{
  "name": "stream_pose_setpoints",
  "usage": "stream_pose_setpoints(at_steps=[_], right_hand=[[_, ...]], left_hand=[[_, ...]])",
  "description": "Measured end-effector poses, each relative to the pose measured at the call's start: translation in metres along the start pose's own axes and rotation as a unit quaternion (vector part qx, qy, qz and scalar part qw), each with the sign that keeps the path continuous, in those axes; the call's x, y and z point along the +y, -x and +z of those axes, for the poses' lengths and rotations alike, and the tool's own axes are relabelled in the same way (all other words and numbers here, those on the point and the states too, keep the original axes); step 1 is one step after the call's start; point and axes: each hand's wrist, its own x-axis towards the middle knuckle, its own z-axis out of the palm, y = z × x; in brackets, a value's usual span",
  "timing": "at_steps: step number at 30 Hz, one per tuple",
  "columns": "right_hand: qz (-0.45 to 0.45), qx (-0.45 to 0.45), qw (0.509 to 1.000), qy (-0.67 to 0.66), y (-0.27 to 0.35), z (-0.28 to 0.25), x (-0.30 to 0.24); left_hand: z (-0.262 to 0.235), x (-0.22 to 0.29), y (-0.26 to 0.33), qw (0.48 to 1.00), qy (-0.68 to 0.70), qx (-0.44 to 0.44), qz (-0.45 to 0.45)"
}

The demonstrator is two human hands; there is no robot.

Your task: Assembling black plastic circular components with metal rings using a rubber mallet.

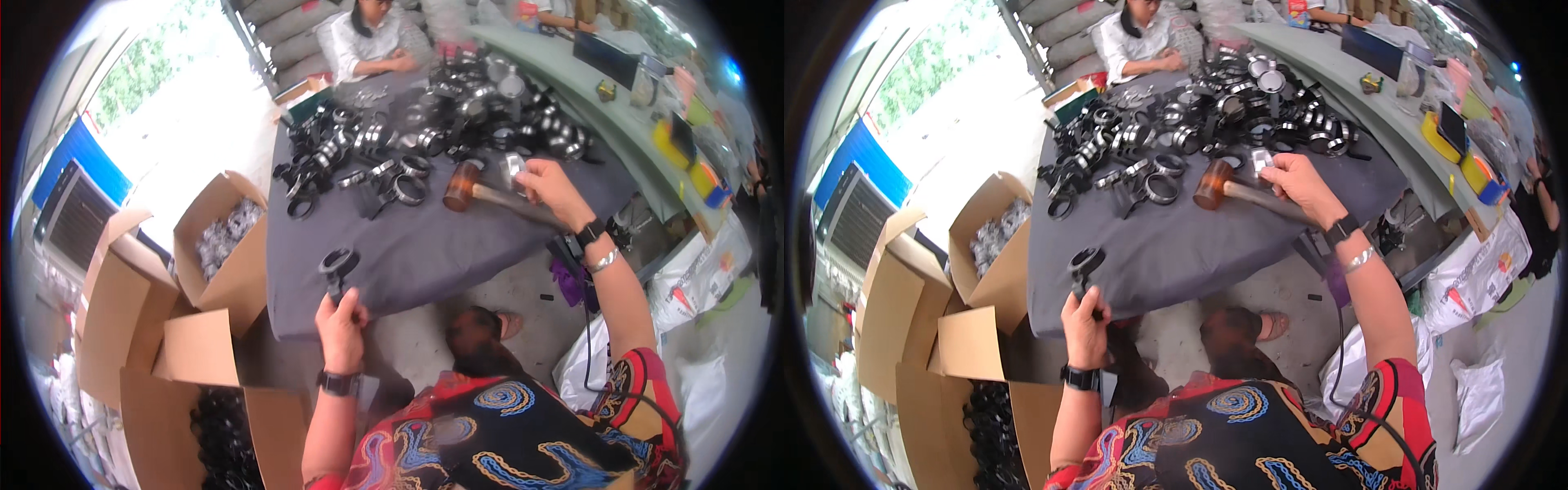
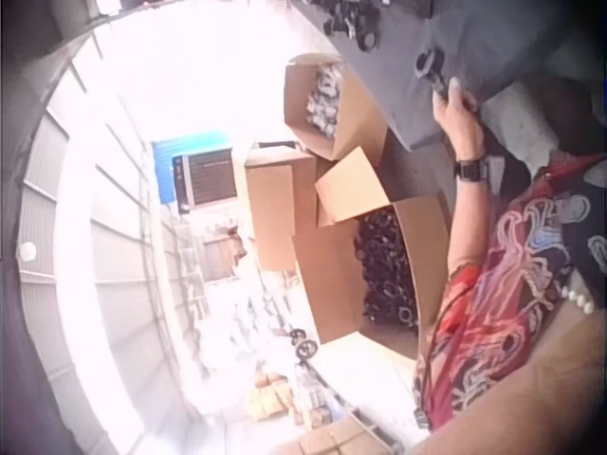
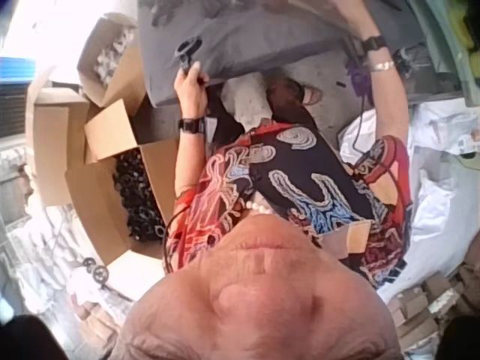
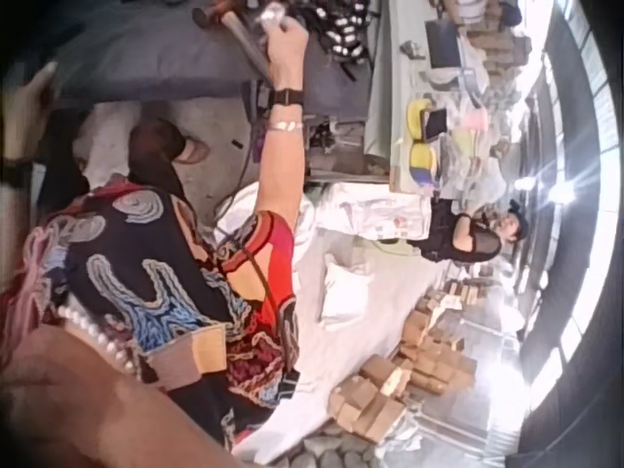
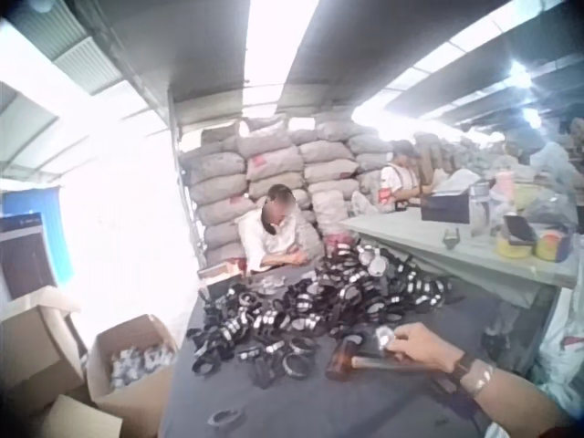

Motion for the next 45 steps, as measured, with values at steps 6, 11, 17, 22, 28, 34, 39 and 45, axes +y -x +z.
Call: stream_pose_setpoints(at_steps=[6,11,17,22,28,34,39,45], right_hand=[[0.05,-0.23,0.944,-0.231,0.035,0.083,-0.011],[0.081,-0.304,0.894,-0.318,0.048,0.126,-0.004],[0.091,-0.335,0.859,-0.376,0.052,0.146,-0.005],[0.113,-0.352,0.878,-0.304,0.056,0.154,-0.011],[0.125,-0.3,0.895,-0.306,0.053,0.161,0.001],[0.031,-0.257,0.946,-0.195,0.061,0.167,-0.014],[-0.041,-0.191,0.977,-0.087,0.058,0.175,-0.007],[-0.284,-0.074,0.92,0.261,0.05,0.192,0.002]], left_hand=[[0.053,-0.004,-0.006,0.994,0.053,-0.088,-0.032],[0.061,-0.01,-0.012,0.995,0.068,-0.058,-0.033],[0.049,-0.012,-0.013,0.992,0.073,-0.094,-0.051],[0.044,-0.009,-0.017,0.985,0.109,-0.097,-0.086],[0.042,-0.015,-0.015,0.987,0.104,-0.114,-0.044],[0.037,-0.01,-0.011,0.991,0.081,-0.105,0.001],[0.035,-0.011,-0.003,0.992,0.058,-0.107,-0.014],[0.041,-0.019,-0.014,0.993,0.054,-0.102,-0.008]])
